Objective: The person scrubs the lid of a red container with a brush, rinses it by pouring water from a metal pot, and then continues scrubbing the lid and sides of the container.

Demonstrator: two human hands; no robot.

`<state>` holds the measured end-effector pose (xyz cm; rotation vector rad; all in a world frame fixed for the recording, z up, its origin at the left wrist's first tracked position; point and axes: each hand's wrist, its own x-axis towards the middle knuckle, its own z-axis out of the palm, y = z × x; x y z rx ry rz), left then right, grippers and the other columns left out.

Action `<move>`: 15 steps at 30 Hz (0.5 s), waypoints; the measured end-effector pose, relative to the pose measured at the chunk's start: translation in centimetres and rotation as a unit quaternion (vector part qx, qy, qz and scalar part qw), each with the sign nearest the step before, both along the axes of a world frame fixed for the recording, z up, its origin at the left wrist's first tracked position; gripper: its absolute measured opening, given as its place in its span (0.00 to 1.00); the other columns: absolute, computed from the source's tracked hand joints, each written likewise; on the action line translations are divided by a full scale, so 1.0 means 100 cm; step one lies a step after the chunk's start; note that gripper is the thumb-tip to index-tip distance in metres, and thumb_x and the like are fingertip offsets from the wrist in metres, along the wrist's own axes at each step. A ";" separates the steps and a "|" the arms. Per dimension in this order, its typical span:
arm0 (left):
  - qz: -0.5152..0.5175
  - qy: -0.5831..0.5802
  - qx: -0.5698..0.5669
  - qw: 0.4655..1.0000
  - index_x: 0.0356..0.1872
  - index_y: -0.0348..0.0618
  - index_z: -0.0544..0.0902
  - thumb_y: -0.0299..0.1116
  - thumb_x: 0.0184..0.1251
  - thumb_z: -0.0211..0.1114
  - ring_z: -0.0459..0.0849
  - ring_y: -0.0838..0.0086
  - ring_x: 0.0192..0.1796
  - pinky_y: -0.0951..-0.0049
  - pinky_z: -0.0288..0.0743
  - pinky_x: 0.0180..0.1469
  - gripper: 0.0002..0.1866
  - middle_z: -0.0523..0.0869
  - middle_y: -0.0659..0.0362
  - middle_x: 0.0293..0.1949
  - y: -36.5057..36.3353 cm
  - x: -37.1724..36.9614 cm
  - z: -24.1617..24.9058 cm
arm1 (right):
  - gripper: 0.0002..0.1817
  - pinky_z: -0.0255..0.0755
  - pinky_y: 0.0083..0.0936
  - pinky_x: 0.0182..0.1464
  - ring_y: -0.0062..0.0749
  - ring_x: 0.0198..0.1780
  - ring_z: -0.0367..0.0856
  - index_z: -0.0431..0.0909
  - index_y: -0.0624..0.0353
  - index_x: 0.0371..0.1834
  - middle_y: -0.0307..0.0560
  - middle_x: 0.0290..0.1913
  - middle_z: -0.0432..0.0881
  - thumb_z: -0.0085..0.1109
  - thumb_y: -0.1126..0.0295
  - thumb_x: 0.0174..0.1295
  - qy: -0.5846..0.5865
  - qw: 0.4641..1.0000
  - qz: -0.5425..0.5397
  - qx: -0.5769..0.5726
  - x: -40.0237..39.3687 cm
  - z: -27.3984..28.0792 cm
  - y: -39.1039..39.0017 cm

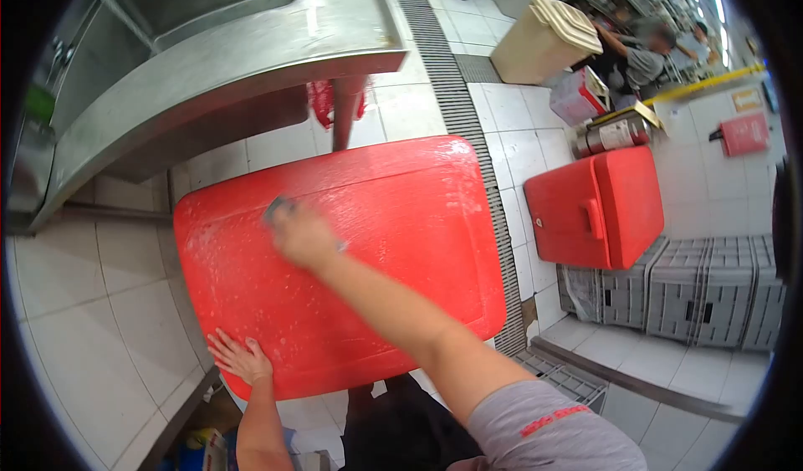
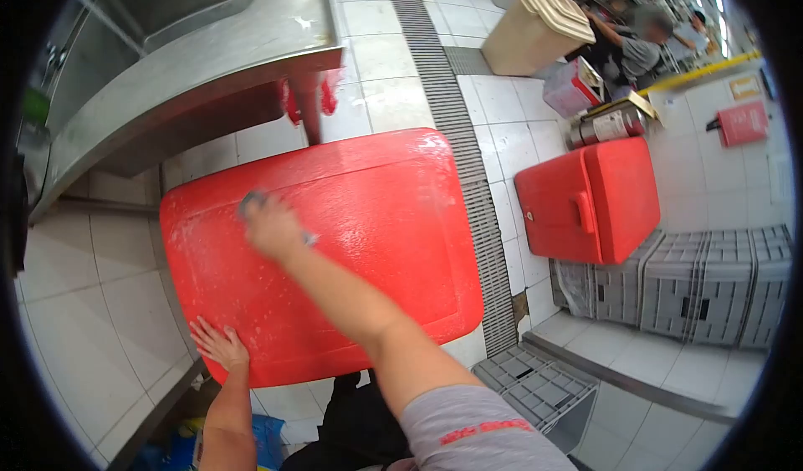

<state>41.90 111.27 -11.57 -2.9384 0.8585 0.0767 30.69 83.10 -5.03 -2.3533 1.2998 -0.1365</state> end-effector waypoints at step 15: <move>0.016 -0.004 0.062 0.998 0.72 0.54 0.47 0.49 0.66 0.44 0.39 0.57 0.75 0.50 0.34 0.72 0.35 0.42 0.60 0.74 -0.003 0.001 0.003 | 0.24 0.72 0.52 0.40 0.65 0.41 0.76 0.64 0.57 0.51 0.70 0.44 0.69 0.52 0.51 0.61 0.134 0.932 -0.337 -0.027 -0.301 0.005 0.019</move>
